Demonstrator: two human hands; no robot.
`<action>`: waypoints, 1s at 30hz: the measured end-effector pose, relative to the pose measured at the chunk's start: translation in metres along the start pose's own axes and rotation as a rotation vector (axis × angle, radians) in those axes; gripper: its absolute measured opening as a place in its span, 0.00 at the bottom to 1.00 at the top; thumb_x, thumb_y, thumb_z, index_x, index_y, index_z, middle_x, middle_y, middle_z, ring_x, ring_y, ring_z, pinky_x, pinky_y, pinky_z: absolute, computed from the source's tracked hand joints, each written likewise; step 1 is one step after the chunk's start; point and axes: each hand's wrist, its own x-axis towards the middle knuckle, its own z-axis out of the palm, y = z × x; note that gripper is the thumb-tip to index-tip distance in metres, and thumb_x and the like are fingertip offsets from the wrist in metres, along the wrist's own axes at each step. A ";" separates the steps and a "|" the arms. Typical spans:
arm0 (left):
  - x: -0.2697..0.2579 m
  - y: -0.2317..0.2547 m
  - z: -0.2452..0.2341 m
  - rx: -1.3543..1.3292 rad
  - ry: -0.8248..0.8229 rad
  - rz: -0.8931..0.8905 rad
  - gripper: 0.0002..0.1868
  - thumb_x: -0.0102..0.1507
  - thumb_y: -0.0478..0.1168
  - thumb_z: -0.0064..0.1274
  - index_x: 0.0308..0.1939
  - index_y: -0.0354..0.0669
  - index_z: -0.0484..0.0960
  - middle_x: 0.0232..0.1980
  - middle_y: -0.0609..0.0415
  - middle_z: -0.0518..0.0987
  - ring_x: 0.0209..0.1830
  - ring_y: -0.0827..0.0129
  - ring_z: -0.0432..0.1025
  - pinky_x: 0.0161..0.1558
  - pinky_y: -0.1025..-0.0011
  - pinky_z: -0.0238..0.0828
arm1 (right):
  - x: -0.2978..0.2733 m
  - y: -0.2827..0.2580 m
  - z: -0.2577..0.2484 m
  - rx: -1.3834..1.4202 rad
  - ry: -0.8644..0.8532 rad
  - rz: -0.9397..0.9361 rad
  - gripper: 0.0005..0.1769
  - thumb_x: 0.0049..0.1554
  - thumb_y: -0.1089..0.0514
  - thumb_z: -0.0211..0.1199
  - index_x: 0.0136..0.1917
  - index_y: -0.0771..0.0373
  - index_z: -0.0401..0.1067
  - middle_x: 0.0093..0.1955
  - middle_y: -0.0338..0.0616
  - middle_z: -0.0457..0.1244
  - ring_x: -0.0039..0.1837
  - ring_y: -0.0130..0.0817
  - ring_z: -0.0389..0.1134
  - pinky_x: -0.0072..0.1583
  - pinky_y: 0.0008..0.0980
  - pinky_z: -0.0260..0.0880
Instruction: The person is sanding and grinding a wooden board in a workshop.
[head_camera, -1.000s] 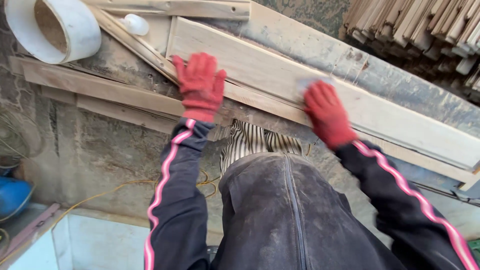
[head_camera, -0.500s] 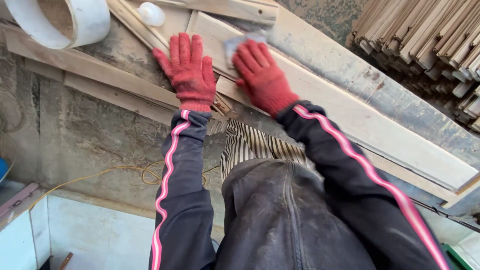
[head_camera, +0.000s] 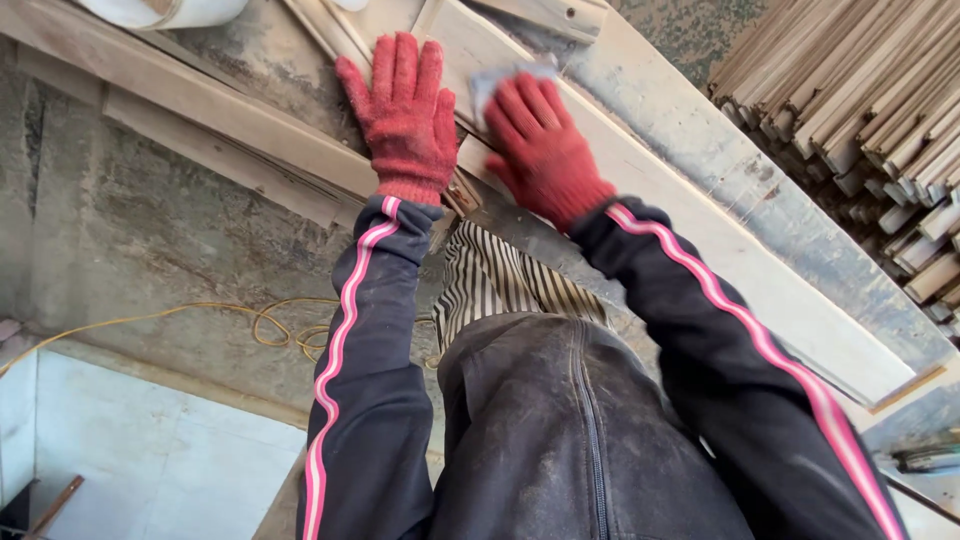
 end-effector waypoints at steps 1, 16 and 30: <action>0.000 0.000 -0.001 0.004 -0.018 -0.008 0.26 0.69 0.44 0.55 0.70 0.37 0.75 0.75 0.42 0.66 0.78 0.48 0.53 0.74 0.32 0.26 | 0.011 -0.002 -0.001 0.070 0.003 0.002 0.37 0.57 0.49 0.67 0.72 0.72 0.63 0.75 0.60 0.55 0.78 0.60 0.52 0.77 0.55 0.50; 0.000 0.000 0.000 0.019 -0.057 -0.003 0.27 0.70 0.44 0.54 0.72 0.37 0.74 0.76 0.42 0.65 0.79 0.47 0.51 0.73 0.32 0.25 | -0.009 0.001 -0.008 0.154 -0.030 0.004 0.37 0.58 0.47 0.66 0.71 0.72 0.63 0.75 0.62 0.55 0.77 0.61 0.53 0.78 0.58 0.49; 0.005 0.005 -0.005 0.003 -0.011 0.034 0.28 0.69 0.44 0.57 0.70 0.34 0.74 0.74 0.36 0.67 0.76 0.41 0.54 0.72 0.29 0.27 | -0.190 0.004 -0.054 0.093 -0.105 0.501 0.37 0.54 0.54 0.65 0.72 0.74 0.61 0.74 0.66 0.55 0.77 0.67 0.54 0.73 0.55 0.58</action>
